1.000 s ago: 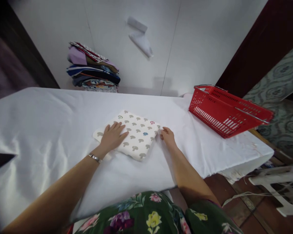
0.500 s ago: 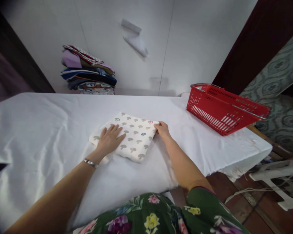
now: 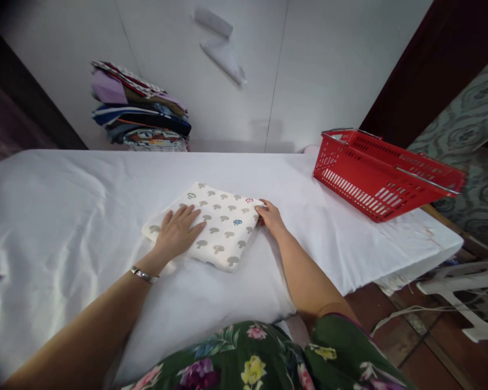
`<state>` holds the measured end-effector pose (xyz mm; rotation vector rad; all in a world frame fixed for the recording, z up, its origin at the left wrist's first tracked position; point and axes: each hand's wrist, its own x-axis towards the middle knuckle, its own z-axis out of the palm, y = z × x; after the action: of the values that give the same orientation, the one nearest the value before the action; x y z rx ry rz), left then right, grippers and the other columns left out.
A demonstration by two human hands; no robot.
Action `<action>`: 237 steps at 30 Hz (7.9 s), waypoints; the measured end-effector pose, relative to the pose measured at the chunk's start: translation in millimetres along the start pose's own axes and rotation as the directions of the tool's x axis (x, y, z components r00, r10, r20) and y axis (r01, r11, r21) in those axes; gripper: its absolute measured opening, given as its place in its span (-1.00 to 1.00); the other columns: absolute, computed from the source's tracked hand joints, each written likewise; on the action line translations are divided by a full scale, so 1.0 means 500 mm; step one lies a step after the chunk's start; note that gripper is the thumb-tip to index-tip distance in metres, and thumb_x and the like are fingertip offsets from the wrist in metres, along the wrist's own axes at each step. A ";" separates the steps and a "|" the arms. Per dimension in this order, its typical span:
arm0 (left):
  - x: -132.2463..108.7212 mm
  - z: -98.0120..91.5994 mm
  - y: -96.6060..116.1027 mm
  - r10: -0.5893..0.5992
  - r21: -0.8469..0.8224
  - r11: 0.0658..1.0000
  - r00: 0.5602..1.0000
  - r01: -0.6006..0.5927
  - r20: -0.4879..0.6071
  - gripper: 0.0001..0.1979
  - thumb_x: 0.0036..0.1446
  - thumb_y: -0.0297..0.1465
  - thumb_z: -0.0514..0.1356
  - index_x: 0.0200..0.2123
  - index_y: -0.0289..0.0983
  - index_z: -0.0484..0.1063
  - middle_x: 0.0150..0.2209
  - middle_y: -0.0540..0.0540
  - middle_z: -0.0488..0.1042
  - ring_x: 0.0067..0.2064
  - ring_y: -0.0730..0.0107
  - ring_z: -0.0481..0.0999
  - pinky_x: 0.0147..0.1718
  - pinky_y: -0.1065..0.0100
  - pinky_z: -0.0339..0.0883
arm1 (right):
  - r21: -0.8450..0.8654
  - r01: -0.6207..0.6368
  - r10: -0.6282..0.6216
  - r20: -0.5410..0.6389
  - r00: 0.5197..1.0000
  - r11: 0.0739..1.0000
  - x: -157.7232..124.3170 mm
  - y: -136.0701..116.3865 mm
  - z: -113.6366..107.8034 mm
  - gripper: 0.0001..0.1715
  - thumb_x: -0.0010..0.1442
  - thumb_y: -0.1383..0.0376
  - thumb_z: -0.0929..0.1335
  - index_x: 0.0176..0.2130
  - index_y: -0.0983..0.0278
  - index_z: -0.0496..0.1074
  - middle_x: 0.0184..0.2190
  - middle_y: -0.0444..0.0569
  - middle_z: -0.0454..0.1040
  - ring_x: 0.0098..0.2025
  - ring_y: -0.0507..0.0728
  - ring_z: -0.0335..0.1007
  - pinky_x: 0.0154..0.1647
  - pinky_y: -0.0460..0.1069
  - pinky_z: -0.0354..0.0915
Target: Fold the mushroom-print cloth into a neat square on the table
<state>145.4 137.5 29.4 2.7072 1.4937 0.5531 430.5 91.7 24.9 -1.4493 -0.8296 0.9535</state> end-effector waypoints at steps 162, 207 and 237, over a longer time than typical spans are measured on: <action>0.015 -0.061 -0.132 -0.511 -0.148 0.821 0.826 0.551 0.239 -0.45 0.06 -0.01 0.02 -0.03 -0.25 0.40 -0.05 -0.21 0.49 -0.07 0.05 0.47 -0.16 0.19 0.31 | -0.640 0.766 -0.117 0.757 0.643 0.066 -0.255 -0.012 0.129 -0.20 0.18 0.09 0.28 0.29 0.30 0.01 0.32 0.16 -0.06 0.34 0.31 -0.23 0.29 0.28 -0.25; 0.158 -0.021 -0.133 -0.437 -0.405 0.721 0.823 0.561 0.362 -0.67 0.00 -0.19 0.11 -0.25 -0.29 0.45 -0.27 -0.15 0.55 -0.30 0.24 0.52 -0.38 0.34 0.31 | -0.583 0.742 -0.047 0.775 0.630 0.332 -0.171 -0.044 0.171 -0.26 0.26 -0.10 0.12 0.27 0.21 0.08 0.35 0.01 -0.13 0.37 0.23 -0.31 0.33 0.21 -0.36; 0.240 0.002 -0.086 -0.498 -0.298 0.784 0.838 0.545 0.222 -0.58 0.13 -0.28 0.05 0.05 -0.28 0.34 0.06 -0.21 0.42 0.04 0.13 0.40 -0.02 0.24 0.22 | -0.569 0.727 -0.052 0.773 0.632 0.385 -0.171 -0.047 0.172 -0.30 0.26 -0.06 0.15 0.26 0.18 0.10 0.35 -0.02 -0.13 0.37 0.24 -0.30 0.34 0.23 -0.35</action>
<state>168.5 259.4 57.8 1.9002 1.8001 0.5314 317.1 53.0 55.1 -1.5240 -2.4153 0.5855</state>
